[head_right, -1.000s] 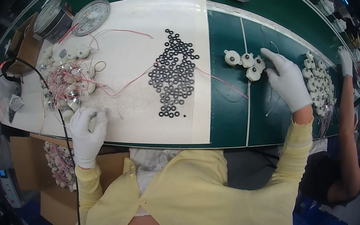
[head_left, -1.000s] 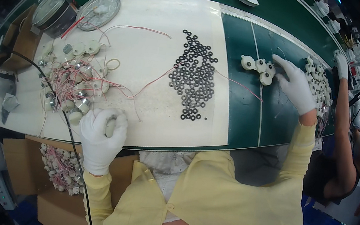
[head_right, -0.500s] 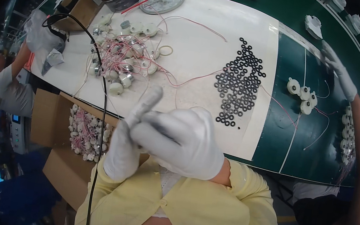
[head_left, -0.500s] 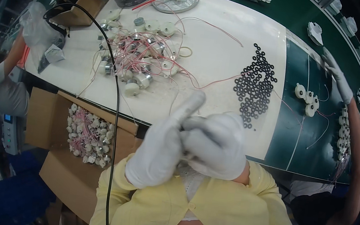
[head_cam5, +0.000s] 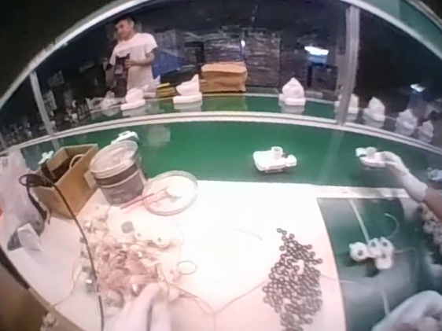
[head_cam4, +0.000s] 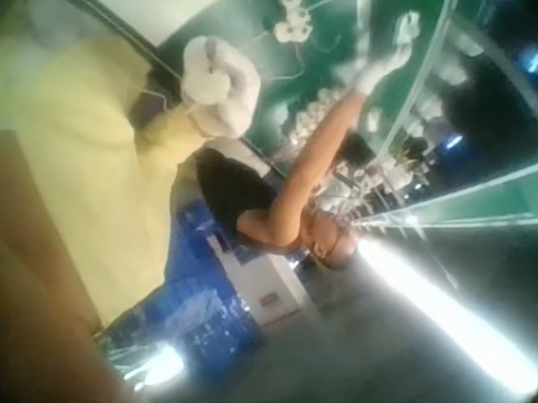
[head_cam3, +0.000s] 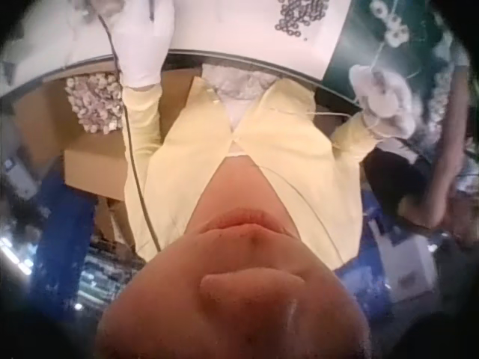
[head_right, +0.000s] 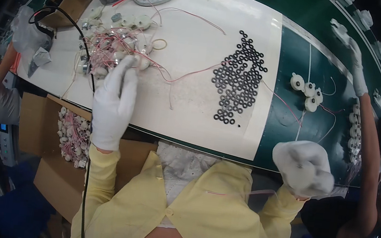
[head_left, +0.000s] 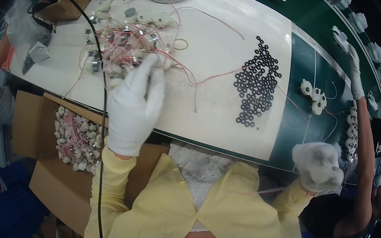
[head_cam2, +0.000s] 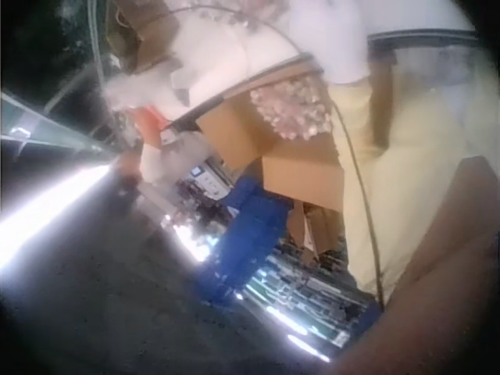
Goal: The person applies a white substance to the center of white plastic components using a small brush. They then pick up small black rings and place them onto the components. The person handles the components one at a time, moving them between the work surface and a pile of finished items.
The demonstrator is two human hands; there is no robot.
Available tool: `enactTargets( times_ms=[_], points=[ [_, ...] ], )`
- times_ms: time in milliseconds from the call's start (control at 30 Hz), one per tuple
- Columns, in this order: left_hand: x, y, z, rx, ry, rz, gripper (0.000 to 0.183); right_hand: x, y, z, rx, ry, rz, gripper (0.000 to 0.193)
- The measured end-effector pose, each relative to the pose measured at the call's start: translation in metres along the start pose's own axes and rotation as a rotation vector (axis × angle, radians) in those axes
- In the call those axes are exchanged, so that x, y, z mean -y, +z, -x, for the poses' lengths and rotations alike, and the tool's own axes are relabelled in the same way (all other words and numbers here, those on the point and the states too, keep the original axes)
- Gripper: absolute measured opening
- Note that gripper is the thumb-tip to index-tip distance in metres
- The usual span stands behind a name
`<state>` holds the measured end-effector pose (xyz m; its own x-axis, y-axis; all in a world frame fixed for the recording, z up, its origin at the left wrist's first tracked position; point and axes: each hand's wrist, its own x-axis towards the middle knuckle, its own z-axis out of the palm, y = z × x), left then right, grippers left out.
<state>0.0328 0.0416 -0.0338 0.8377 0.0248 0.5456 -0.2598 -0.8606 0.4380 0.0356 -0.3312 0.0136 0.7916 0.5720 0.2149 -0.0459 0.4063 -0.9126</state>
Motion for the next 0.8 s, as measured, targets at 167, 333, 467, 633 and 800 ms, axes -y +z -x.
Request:
enactTargets(
  times_ms=[167,333,467,633,800],
  points=[
    [0.004,0.003,-0.011,-0.01,0.104,-0.474,0.015,-0.004,0.005,-0.01,-0.042,0.243,1.41,0.028],
    [0.0,0.017,-0.029,0.087,0.013,-0.592,0.016,-0.03,-0.003,-0.014,0.038,-0.052,1.83,0.026],
    [-0.002,0.023,-0.026,0.053,-0.008,-0.376,0.016,-0.037,-0.004,-0.017,-0.074,0.007,1.645,0.03],
    [-0.007,0.011,-0.013,0.107,0.044,-0.233,0.023,-0.036,0.0,-0.017,-0.224,0.247,1.172,0.032],
    [-0.007,0.014,-0.01,0.143,0.132,-0.149,0.034,-0.033,0.003,-0.02,-0.294,0.408,0.943,0.031]
  ],
)
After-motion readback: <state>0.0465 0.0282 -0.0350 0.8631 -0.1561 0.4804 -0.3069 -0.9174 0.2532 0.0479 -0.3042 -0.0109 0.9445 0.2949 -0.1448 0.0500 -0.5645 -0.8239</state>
